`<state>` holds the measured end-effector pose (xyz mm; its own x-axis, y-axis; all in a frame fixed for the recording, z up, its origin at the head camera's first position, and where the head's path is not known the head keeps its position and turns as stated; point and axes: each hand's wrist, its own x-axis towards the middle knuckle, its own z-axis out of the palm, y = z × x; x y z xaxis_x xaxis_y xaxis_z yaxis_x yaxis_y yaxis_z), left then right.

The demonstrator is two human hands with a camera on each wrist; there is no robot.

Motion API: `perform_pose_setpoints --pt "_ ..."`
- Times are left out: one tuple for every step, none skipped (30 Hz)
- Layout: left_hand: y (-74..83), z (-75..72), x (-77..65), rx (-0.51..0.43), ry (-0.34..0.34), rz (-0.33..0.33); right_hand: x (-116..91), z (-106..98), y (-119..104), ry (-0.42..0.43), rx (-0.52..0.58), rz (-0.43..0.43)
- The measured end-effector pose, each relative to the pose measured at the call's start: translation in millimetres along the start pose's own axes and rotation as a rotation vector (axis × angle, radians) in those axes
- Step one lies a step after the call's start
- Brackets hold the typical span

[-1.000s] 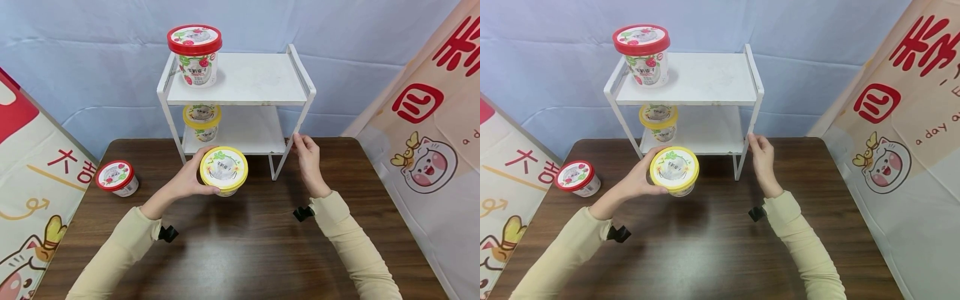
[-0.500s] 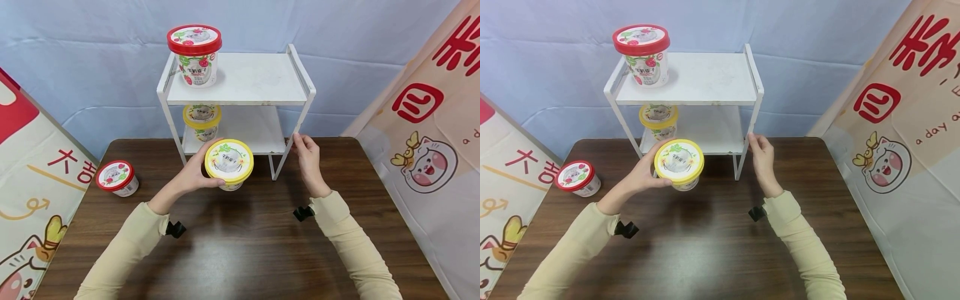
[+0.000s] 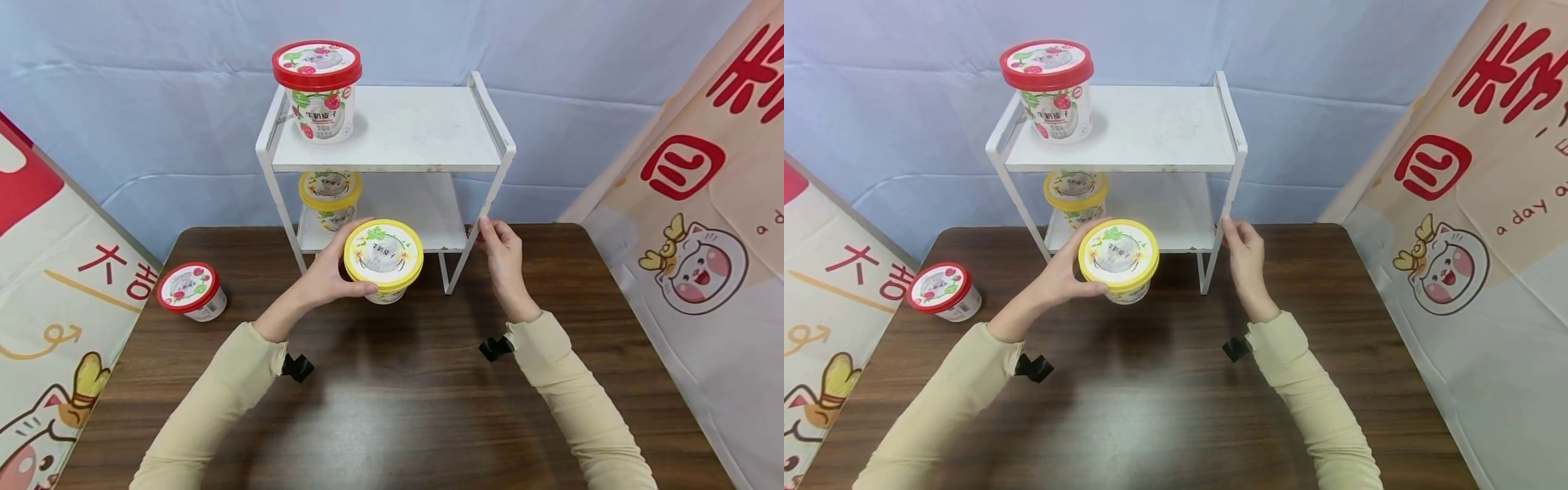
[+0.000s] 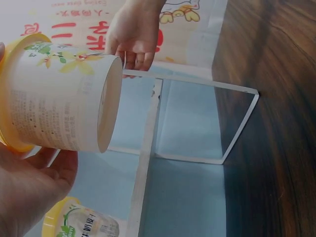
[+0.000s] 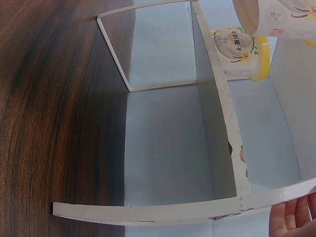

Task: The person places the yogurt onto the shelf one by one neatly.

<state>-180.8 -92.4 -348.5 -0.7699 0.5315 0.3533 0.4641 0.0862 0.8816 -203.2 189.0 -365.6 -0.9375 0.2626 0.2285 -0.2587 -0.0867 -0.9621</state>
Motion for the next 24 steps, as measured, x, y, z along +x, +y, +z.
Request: perform_pose_setpoints --pt "0.0 0.1 0.8 0.001 0.001 -0.001 0 0 0 0.000 0.000 0.001" --pt "0.1 0.2 1.5 0.002 0.002 -0.003 0 0 0 0.001 0.002 0.003" --pt "0.1 0.3 2.4 0.002 0.002 -0.003 0 0 0 0.002 0.006 0.003" --pt "0.1 0.4 3.3 0.000 0.003 -0.004 0 0 0 0.004 0.009 0.004" --pt "0.1 0.5 4.3 -0.006 0.002 -0.005 0 0 0 0.005 0.011 0.003" --pt "0.1 0.7 5.4 -0.009 0.002 -0.007 0 0 0 0.007 0.014 0.004" --pt "-0.1 0.7 6.4 -0.013 0.002 -0.008 -1 0 0 0.010 0.016 0.004" --pt "-0.4 0.8 7.5 -0.016 0.001 -0.009 -1 0 0 0.012 0.016 0.002" --pt "-0.8 0.8 8.6 -0.023 0.000 -0.009 -1 0 0 0.014 0.015 0.001" --pt "-0.9 0.9 9.8 -0.026 0.000 -0.011 -1 0 0 0.013 0.012 0.001" --pt "-1.1 0.8 10.8 -0.028 -0.001 -0.014 -1 0 0 0.013 0.011 0.000" --pt "-1.5 0.7 11.9 -0.032 -0.002 -0.014 -1 0 0 0.013 0.011 0.002" --pt "-1.4 0.7 13.0 -0.036 -0.003 -0.017 -1 0 0 0.012 0.012 0.002" --pt "-1.5 0.6 14.2 -0.035 -0.003 -0.021 -1 0 0 0.012 0.010 0.002" --pt "-1.1 0.7 15.2 -0.033 -0.002 -0.025 -1 0 0 0.010 0.009 0.004" --pt "-1.0 0.7 16.4 -0.027 -0.001 -0.028 -1 0 0 0.010 0.007 0.005" --pt "-0.8 0.7 17.5 -0.023 0.002 -0.033 0 0 0 0.012 0.007 0.007" --pt "-0.6 0.8 18.6 -0.018 0.004 -0.037 0 0 0 0.013 0.006 0.009" --pt "-0.2 0.9 19.8 -0.012 0.007 -0.041 0 0 0 0.013 0.004 0.010" --pt "-0.4 1.0 21.0 -0.007 0.009 -0.043 0 0 -1 0.013 0.001 0.012" --pt "-0.4 1.2 22.1 -0.006 0.011 -0.043 0 1 -1 0.012 0.001 0.012" --pt "-1.0 1.3 23.6 -0.003 0.013 -0.041 0 1 -1 0.011 0.002 0.013" --pt "-1.1 1.5 24.9 -0.002 0.015 -0.039 0 1 -1 0.010 0.004 0.013" --pt "-1.5 1.6 26.5 0.000 0.018 -0.035 0 1 -1 0.008 0.007 0.012"
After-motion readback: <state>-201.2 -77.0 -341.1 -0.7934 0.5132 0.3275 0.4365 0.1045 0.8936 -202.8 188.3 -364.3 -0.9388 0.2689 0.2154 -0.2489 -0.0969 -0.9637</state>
